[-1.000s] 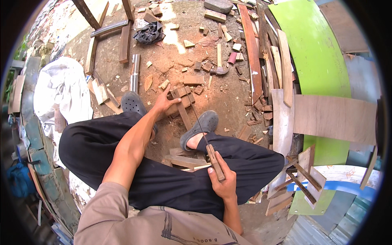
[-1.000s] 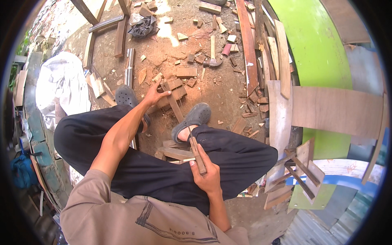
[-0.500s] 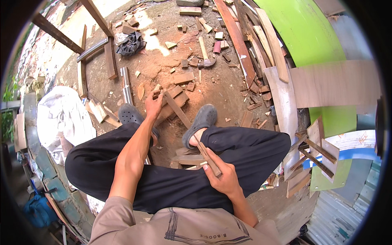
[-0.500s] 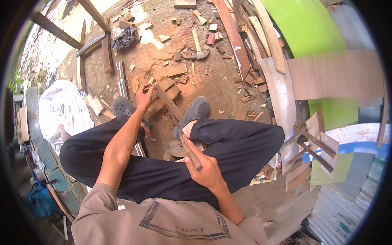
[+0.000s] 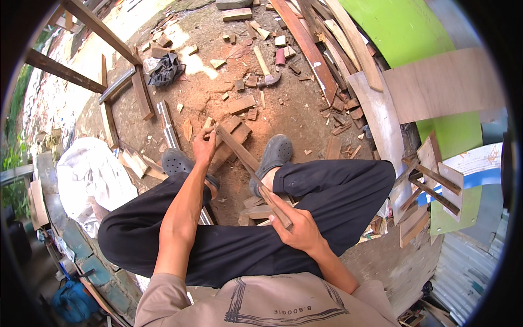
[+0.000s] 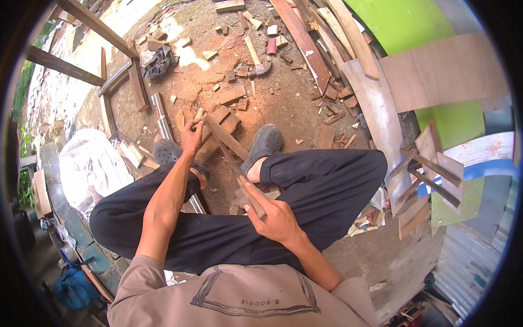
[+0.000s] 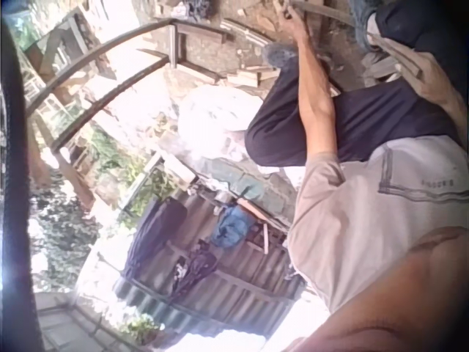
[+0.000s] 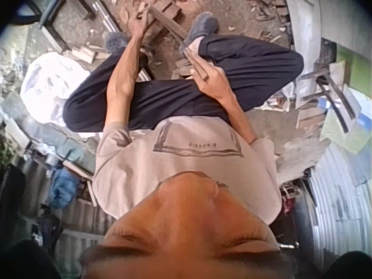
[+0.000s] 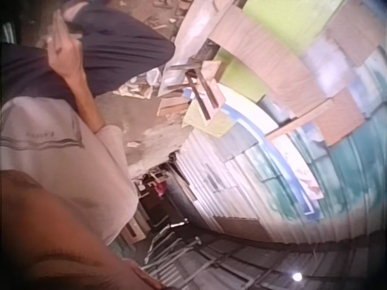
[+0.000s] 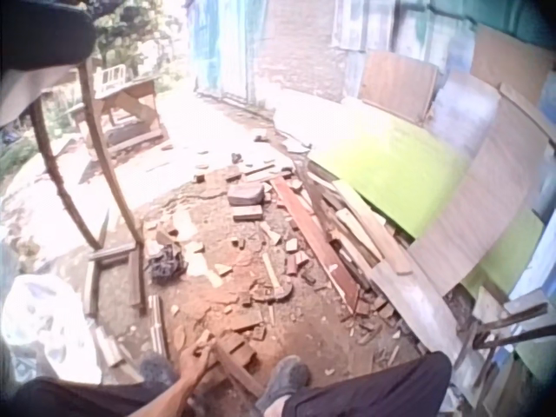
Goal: The person sits cross-legged on the ground and uses a metal file to sand a small piece of wood held between their feet. The person repeatedly files the wood piece, occasionally adjusting its position, while surrounded by wood scraps and tools.
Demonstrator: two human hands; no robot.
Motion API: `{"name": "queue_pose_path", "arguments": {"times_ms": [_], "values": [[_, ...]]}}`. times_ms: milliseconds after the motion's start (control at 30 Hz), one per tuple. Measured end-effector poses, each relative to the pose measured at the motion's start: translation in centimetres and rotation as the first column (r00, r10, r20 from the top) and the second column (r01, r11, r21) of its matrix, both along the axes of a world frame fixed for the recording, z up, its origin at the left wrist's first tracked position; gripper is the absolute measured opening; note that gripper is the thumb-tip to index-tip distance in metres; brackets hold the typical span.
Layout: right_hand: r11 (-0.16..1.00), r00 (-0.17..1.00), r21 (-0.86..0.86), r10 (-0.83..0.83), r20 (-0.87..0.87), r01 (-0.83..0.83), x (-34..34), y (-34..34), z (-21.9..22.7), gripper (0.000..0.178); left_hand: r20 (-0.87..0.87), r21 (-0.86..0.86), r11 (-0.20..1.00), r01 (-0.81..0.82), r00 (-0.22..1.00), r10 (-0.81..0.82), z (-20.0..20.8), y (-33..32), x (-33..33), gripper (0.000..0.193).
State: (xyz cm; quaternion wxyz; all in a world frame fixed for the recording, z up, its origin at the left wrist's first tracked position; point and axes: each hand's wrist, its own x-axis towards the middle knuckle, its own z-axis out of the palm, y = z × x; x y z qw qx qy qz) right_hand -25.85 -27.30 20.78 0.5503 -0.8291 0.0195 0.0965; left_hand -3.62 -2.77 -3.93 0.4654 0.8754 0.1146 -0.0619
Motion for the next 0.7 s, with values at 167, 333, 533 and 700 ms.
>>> {"name": "queue_pose_path", "arguments": {"times_ms": [167, 333, 533, 700], "values": [[0.998, 0.986, 0.037, 0.059, -0.156, -0.054, 2.4, 1.1, 0.8, 0.05, -0.061, 0.099, 0.991, 0.094, 0.994, -0.088, 1.3, 0.5, 0.3, 0.036], [0.999, 0.995, -0.038, 0.029, -0.1, -0.033, 7.7, 4.4, -2.9, 0.049, -0.051, 0.105, 0.98, 0.166, 0.986, -0.162, 1.9, 0.7, 1.0, 0.036], [0.998, 0.98, -0.068, 0.003, -0.197, -0.017, 14.6, 6.9, -7.3, 0.049, -0.083, 0.098, 0.974, 0.203, 0.977, -0.196, 1.4, 0.9, 1.7, 0.036], [0.995, 0.981, -0.103, 0.0, -0.193, -0.021, 9.2, 4.8, -1.0, 0.05, -0.079, 0.099, 0.979, 0.176, 0.982, -0.169, 0.4, 1.7, 1.0, 0.036]]}}
